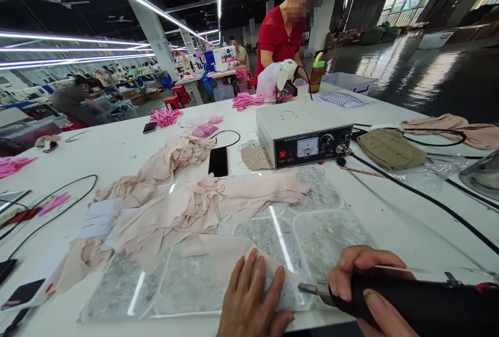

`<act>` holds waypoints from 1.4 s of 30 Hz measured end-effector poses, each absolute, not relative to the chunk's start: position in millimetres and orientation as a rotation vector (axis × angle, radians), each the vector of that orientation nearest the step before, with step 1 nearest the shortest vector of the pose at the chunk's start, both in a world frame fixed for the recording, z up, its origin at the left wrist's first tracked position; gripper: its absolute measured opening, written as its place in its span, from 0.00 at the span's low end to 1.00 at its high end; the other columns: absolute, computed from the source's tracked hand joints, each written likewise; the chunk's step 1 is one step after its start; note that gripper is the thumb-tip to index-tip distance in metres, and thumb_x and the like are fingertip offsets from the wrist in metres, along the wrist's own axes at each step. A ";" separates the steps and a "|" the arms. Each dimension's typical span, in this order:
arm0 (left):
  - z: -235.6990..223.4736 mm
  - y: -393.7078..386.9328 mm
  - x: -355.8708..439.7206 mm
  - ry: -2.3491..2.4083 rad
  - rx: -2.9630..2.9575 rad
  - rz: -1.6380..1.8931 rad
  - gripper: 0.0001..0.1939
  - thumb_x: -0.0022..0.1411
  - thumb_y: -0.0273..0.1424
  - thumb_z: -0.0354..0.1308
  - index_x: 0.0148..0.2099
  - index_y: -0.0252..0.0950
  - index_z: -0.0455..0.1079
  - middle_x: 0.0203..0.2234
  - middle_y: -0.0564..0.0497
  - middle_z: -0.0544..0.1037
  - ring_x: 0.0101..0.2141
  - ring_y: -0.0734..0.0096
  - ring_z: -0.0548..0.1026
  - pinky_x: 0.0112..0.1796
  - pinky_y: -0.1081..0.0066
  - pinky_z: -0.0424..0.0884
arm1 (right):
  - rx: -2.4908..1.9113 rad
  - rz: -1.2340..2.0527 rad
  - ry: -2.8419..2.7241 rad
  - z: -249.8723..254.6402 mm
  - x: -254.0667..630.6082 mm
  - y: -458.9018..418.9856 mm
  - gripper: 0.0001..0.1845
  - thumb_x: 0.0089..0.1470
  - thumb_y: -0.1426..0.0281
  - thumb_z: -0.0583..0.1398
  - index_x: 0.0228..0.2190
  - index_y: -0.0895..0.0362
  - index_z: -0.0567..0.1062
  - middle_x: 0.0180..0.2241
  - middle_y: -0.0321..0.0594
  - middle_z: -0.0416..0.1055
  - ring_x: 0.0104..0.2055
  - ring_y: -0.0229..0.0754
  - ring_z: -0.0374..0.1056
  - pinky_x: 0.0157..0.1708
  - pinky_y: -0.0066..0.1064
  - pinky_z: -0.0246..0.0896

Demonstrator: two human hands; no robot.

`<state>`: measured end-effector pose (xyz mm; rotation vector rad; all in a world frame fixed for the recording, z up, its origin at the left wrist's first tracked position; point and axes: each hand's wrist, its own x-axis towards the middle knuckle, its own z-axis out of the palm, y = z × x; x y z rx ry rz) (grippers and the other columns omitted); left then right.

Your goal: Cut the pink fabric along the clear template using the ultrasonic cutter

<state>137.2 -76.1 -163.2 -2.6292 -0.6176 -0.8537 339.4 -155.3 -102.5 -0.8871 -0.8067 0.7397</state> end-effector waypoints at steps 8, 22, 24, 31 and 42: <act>-175.3 -80.4 142.6 -0.688 -2.589 -0.973 0.26 0.67 0.51 0.49 0.54 0.38 0.72 0.46 0.41 0.75 0.54 0.50 0.70 0.56 0.56 0.59 | -0.857 0.721 -0.815 -101.0 343.1 -146.2 0.04 0.56 0.70 0.60 0.36 0.50 0.70 0.31 0.37 0.66 0.25 0.39 0.68 0.27 0.36 0.70; -161.1 -78.8 136.0 -0.621 -2.637 -0.803 0.26 0.69 0.50 0.47 0.59 0.40 0.69 0.49 0.41 0.75 0.54 0.51 0.70 0.56 0.57 0.60 | -0.891 0.756 -0.859 -98.0 342.5 -145.2 0.04 0.56 0.71 0.61 0.35 0.50 0.71 0.31 0.37 0.66 0.24 0.39 0.68 0.26 0.36 0.69; -161.5 -78.4 136.2 -0.606 -2.634 -0.800 0.26 0.69 0.50 0.47 0.59 0.40 0.70 0.49 0.41 0.75 0.54 0.50 0.70 0.56 0.58 0.60 | -0.892 0.755 -0.860 -96.5 342.3 -145.7 0.04 0.56 0.71 0.60 0.35 0.50 0.71 0.31 0.37 0.66 0.25 0.39 0.68 0.26 0.36 0.69; -175.7 -81.4 141.2 -0.674 -2.607 -0.933 0.26 0.70 0.50 0.44 0.56 0.40 0.71 0.48 0.40 0.75 0.54 0.49 0.70 0.57 0.55 0.59 | -0.887 0.770 -0.877 -99.9 345.7 -146.5 0.05 0.56 0.72 0.59 0.36 0.50 0.71 0.32 0.37 0.67 0.25 0.39 0.68 0.26 0.36 0.70; -164.4 -85.9 134.9 -0.644 -2.643 -0.763 0.31 0.67 0.55 0.46 0.59 0.38 0.67 0.49 0.37 0.73 0.56 0.44 0.67 0.53 0.54 0.63 | -0.883 0.692 -0.850 -99.4 337.0 -132.2 0.04 0.56 0.68 0.61 0.36 0.51 0.71 0.31 0.37 0.66 0.25 0.37 0.66 0.28 0.37 0.71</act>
